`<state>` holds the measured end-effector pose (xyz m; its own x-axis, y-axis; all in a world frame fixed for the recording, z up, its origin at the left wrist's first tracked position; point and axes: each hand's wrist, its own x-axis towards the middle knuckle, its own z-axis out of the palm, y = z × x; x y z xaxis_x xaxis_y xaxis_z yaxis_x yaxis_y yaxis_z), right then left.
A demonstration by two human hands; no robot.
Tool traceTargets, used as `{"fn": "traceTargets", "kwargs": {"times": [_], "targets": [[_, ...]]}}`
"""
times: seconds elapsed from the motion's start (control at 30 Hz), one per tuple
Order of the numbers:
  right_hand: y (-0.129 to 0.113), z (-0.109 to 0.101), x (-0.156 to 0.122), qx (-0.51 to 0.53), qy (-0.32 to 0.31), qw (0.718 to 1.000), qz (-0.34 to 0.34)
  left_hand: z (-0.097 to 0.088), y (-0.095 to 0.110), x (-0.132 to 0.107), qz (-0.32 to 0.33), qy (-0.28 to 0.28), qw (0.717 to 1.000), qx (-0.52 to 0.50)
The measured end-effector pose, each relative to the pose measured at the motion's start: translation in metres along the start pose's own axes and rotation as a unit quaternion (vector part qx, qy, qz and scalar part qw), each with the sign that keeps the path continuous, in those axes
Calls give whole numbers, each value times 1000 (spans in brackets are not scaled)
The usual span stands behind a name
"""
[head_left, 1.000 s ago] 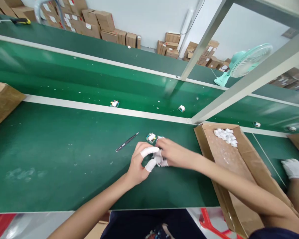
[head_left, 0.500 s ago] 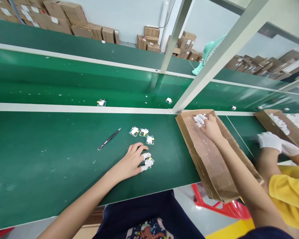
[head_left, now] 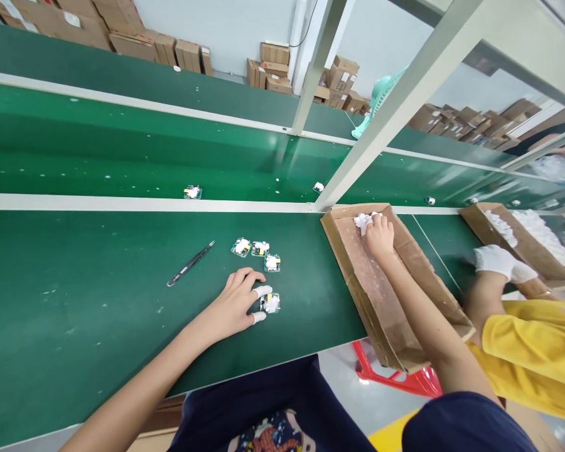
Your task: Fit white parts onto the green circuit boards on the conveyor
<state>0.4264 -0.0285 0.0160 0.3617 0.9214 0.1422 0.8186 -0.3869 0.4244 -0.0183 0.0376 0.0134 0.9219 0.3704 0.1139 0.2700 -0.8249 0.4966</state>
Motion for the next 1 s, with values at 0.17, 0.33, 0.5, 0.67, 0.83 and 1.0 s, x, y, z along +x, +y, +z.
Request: {"fn": "traceTargets", "kwargs": {"times": [0.17,0.33,0.5,0.67,0.83,1.0], "targets": [[10,-14,7,-10,-45,995,-86,7,3,1,0,13,1000,7],[15,-25,20,5,-87,983,-163,11,2,1,9,26,999,18],[10,-30,28,15,-103,987,-123,11,3,2,4,23,1000,7],[-3,-38,11,15,-128,983,-128,12,4,2,9,35,999,-7],[-18,-52,-15,30,-165,971,-172,13,5,3,13,36,999,8],[-19,-61,-16,80,-221,955,-180,13,6,3,12,17,999,26]]}}
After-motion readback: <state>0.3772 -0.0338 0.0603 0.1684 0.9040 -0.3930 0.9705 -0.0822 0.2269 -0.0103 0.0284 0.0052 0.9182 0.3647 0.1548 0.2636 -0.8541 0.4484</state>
